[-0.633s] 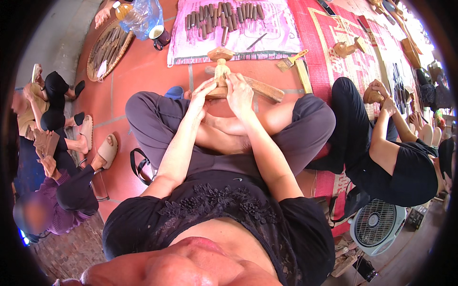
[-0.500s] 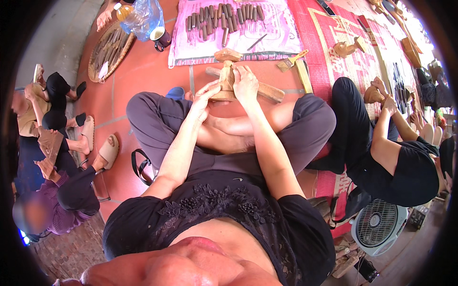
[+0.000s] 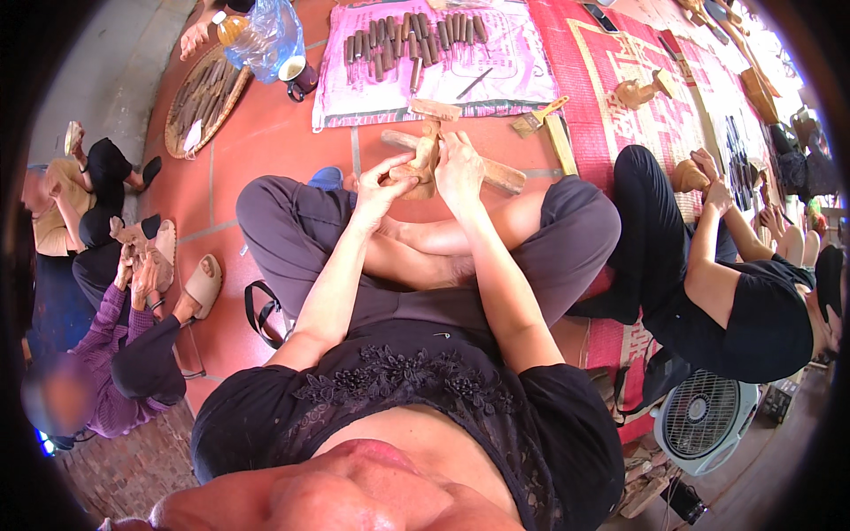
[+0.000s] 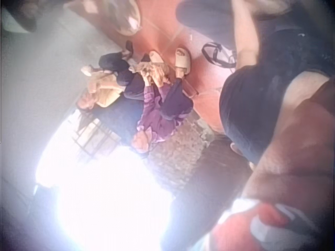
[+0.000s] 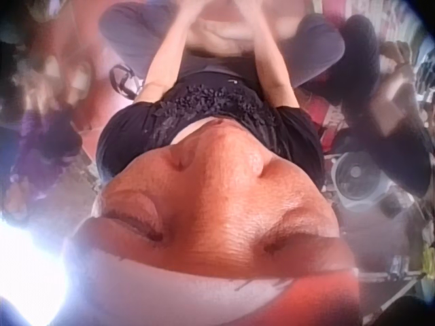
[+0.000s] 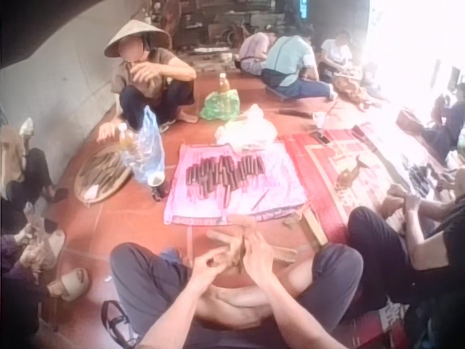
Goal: The person sits cross-legged on the floor and uses a small knife to carve a piece of wood held in their left hand. They repeatedly scrape and shape the wood while other people work nearby on similar tasks.
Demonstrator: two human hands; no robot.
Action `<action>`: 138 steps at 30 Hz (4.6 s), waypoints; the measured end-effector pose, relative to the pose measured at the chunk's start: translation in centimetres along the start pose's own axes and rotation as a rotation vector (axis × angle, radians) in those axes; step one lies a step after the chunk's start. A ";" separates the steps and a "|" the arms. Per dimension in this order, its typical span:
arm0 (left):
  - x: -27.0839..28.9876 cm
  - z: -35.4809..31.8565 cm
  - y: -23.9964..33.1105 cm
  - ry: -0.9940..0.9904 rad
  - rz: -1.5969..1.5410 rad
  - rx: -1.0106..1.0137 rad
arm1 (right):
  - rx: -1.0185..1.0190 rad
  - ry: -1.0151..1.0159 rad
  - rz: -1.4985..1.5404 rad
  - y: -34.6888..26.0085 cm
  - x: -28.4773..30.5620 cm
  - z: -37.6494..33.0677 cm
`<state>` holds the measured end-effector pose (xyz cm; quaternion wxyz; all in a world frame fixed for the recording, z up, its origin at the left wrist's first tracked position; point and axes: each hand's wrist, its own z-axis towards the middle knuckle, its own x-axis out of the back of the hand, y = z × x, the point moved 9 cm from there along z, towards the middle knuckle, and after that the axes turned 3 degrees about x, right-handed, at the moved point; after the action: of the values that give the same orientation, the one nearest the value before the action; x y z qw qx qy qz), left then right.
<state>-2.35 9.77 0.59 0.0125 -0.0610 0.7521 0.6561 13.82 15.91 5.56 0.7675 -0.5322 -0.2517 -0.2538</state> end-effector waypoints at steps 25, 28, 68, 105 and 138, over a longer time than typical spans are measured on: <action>-0.9 -0.4 1.2 -0.024 0.103 -0.105 | -0.003 -0.047 -0.171 -0.9 1.2 -1.0; -0.1 0.2 -0.2 0.012 0.046 -0.017 | 0.041 -0.024 -0.168 -2.8 1.5 -1.3; -1.2 0.2 -2.0 -0.135 -0.589 0.339 | -0.267 -0.099 0.703 3.7 -2.3 -0.6; 3.5 0.9 -4.3 0.306 -0.186 0.227 | 0.151 -0.135 0.078 -5.7 -1.9 -3.0; 3.4 0.4 -3.6 0.295 -0.348 0.174 | 0.194 -0.076 0.081 -6.3 -1.5 -2.8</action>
<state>-5.40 9.43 -3.40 0.0208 -0.2834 0.7777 0.5607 8.90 11.49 8.01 0.8149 -0.4745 -0.2822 -0.1766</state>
